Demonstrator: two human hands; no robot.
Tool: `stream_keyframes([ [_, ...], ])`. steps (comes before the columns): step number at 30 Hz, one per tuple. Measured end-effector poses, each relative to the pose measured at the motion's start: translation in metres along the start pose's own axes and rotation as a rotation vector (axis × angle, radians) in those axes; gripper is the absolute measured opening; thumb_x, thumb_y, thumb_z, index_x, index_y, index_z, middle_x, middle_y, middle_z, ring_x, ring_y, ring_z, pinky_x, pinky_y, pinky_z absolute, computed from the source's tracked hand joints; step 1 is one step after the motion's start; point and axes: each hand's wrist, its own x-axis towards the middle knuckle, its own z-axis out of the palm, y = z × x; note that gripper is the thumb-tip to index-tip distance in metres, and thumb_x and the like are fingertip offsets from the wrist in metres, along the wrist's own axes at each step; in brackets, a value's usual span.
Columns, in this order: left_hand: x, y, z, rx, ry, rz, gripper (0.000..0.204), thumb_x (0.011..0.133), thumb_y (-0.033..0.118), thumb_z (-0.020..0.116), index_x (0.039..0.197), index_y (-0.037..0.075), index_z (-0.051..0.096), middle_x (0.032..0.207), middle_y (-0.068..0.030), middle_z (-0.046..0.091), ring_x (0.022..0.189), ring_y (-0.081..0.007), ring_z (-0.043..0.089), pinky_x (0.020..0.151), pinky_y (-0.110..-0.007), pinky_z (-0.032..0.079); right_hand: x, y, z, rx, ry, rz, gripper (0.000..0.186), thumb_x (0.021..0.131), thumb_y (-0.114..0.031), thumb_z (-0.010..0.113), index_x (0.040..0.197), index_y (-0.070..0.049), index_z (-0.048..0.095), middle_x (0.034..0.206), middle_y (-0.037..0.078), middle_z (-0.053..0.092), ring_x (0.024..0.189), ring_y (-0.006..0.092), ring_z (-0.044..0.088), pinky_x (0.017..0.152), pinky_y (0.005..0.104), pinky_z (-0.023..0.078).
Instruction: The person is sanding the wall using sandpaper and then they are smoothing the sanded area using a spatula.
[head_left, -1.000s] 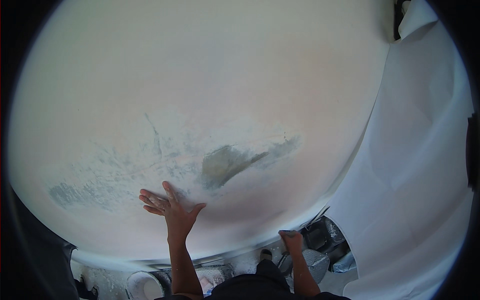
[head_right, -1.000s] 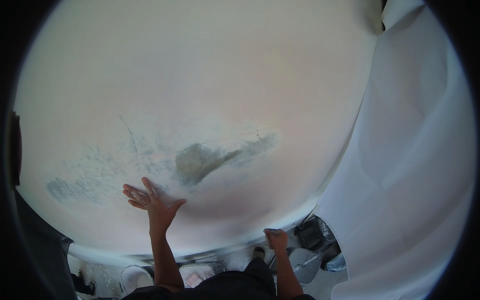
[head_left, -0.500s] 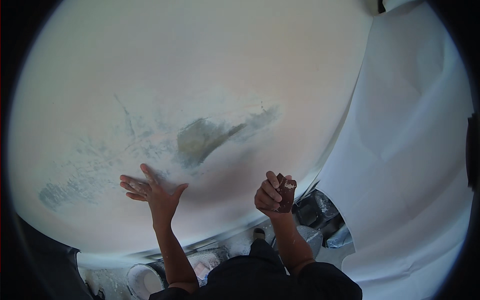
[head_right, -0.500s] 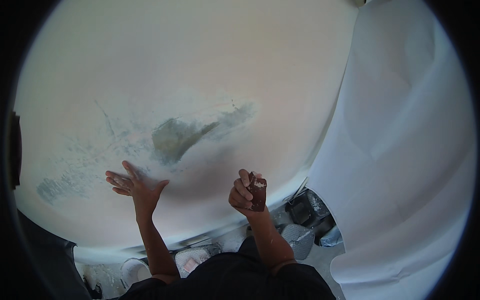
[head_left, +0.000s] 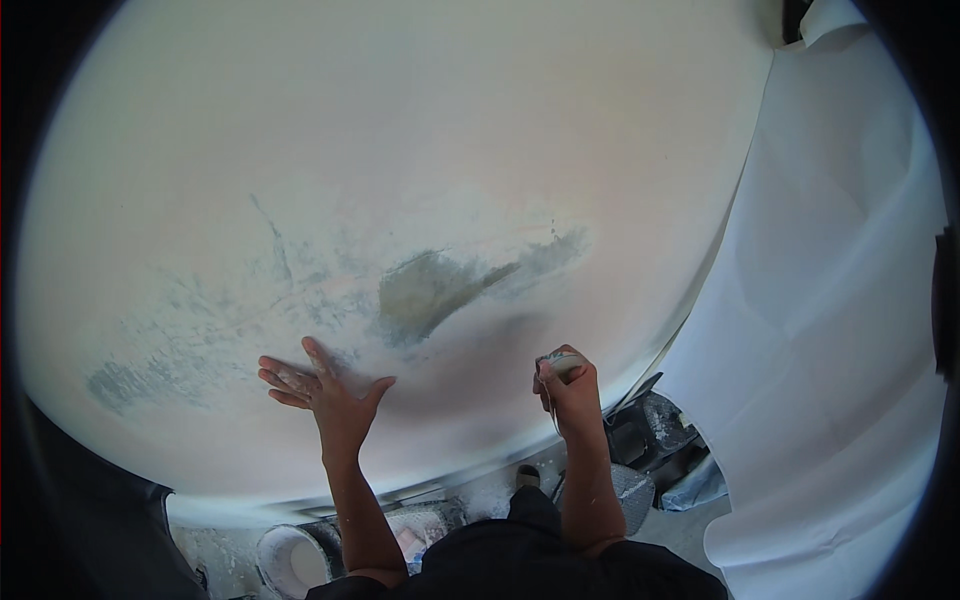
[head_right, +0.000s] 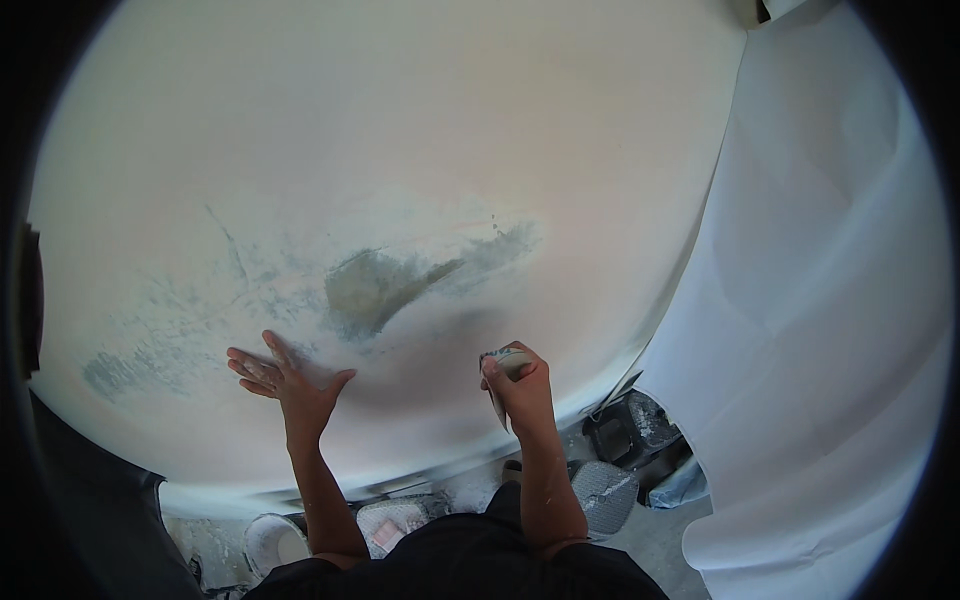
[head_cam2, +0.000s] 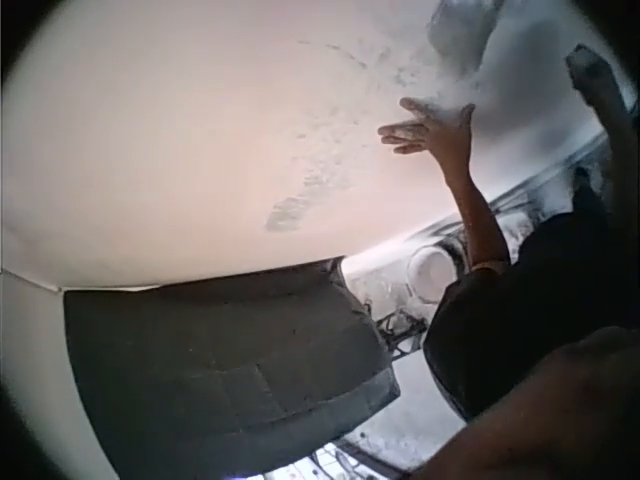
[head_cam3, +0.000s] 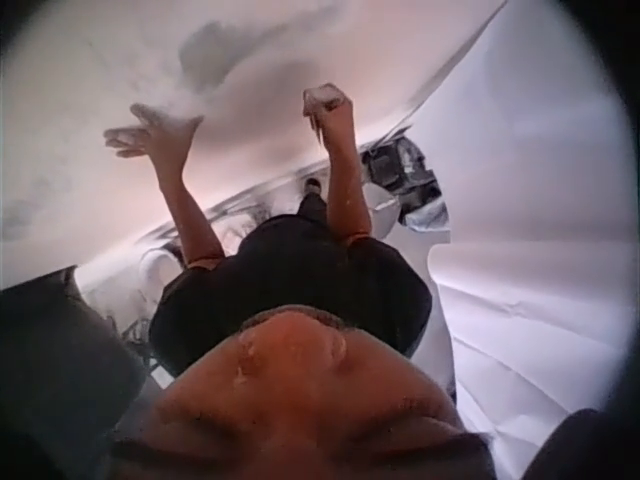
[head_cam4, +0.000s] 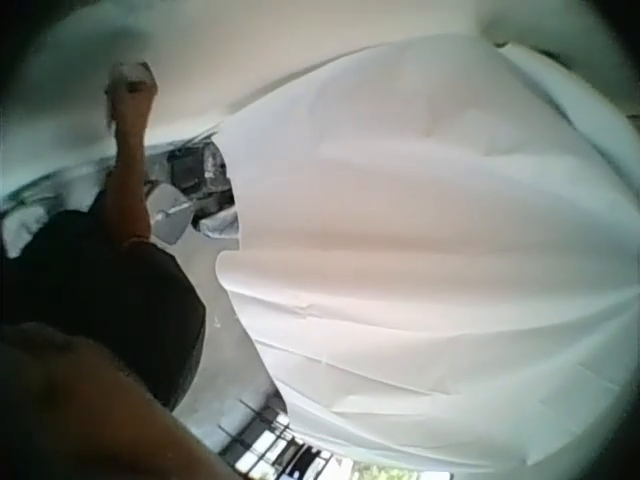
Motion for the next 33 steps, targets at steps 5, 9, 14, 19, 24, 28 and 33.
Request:
stream_keyframes([
  [5, 0.002, -0.001, 0.002, 0.006, 0.023, 0.012, 0.138, 0.061, 0.055, 0.086, 0.155, 0.013, -0.005, 0.143, -0.0391, -0.036, 0.132, -0.0541, -0.037, 0.101, -0.071, -0.018, 0.039, -0.027, 0.031, -0.449, 0.304, -0.316, 0.026, 0.084, -0.023, 0.078, 0.085, -0.002, 0.063, 0.071, 0.005, 0.063, 0.063, 0.0093, 0.059, 0.058, 0.0235, 0.047],
  [9, 0.002, -0.001, 0.006, 0.031, 0.077, 0.037, 0.144, 0.057, 0.051, 0.09, 0.155, 0.017, -0.011, 0.147, -0.0327, -0.035, 0.137, -0.0486, -0.034, 0.105, -0.069, -0.014, 0.053, -0.037, 0.071, -0.515, 0.385, -0.46, 0.024, 0.082, -0.02, 0.079, 0.081, -0.001, 0.065, 0.068, 0.004, 0.063, 0.061, 0.0071, 0.056, 0.057, 0.0223, 0.047],
  [14, -0.001, -0.006, 0.006, 0.059, 0.071, 0.034, 0.144, 0.057, 0.055, 0.088, 0.155, 0.017, -0.011, 0.147, -0.0337, -0.035, 0.136, -0.0497, -0.034, 0.103, -0.07, -0.014, 0.072, -0.009, 0.084, -0.969, 0.31, -0.901, 0.02, 0.08, -0.01, 0.081, 0.077, 0.001, 0.064, 0.063, 0.005, 0.061, 0.058, 0.0036, 0.054, 0.055, 0.0199, 0.045],
  [19, -0.002, -0.004, 0.005, 0.107, 0.057, 0.017, 0.145, 0.056, 0.06, 0.086, 0.155, 0.016, -0.011, 0.146, -0.0346, -0.035, 0.136, -0.0504, -0.034, 0.104, -0.071, -0.012, 0.082, -0.021, 0.069, -0.897, 0.414, -1.057, 0.016, 0.078, 0.001, 0.078, 0.076, 0.0, 0.062, 0.063, 0.009, 0.061, 0.052, 0.013, 0.056, 0.051, 0.0225, 0.046],
  [24, -0.003, -0.008, 0.004, 0.032, 0.02, 0.025, 0.139, 0.061, 0.059, 0.085, 0.155, 0.02, -0.01, 0.142, -0.0379, -0.038, 0.133, -0.054, -0.036, 0.1, -0.074, -0.014, 0.088, -0.043, 0.059, -1.046, 0.383, -1.145, 0.019, 0.078, 0.002, 0.078, 0.073, 0.002, 0.06, 0.065, 0.01, 0.062, 0.053, 0.0093, 0.056, 0.052, 0.021, 0.045],
  [28, 0.002, -0.008, 0.006, 0.01, 0.042, 0.074, 0.137, 0.063, 0.058, 0.083, 0.155, 0.021, -0.011, 0.142, -0.0379, -0.038, 0.133, -0.0545, -0.035, 0.1, -0.074, -0.014, 0.086, -0.038, 0.065, -1.038, 0.377, -1.155, 0.019, 0.077, 0.001, 0.079, 0.074, 0.0, 0.061, 0.062, 0.009, 0.061, 0.052, 0.0102, 0.057, 0.05, 0.0221, 0.045],
  [33, -0.001, -0.01, 0.011, 0.016, 0.07, 0.094, 0.136, 0.064, 0.058, 0.083, 0.155, 0.019, -0.011, 0.143, -0.0392, -0.035, 0.134, -0.0546, -0.035, 0.1, -0.074, -0.015, 0.097, -0.047, 0.057, -1.087, 0.422, -1.217, 0.02, 0.077, 0.003, 0.078, 0.073, 0.0, 0.059, 0.062, 0.01, 0.061, 0.052, 0.0122, 0.058, 0.05, 0.0232, 0.046],
])
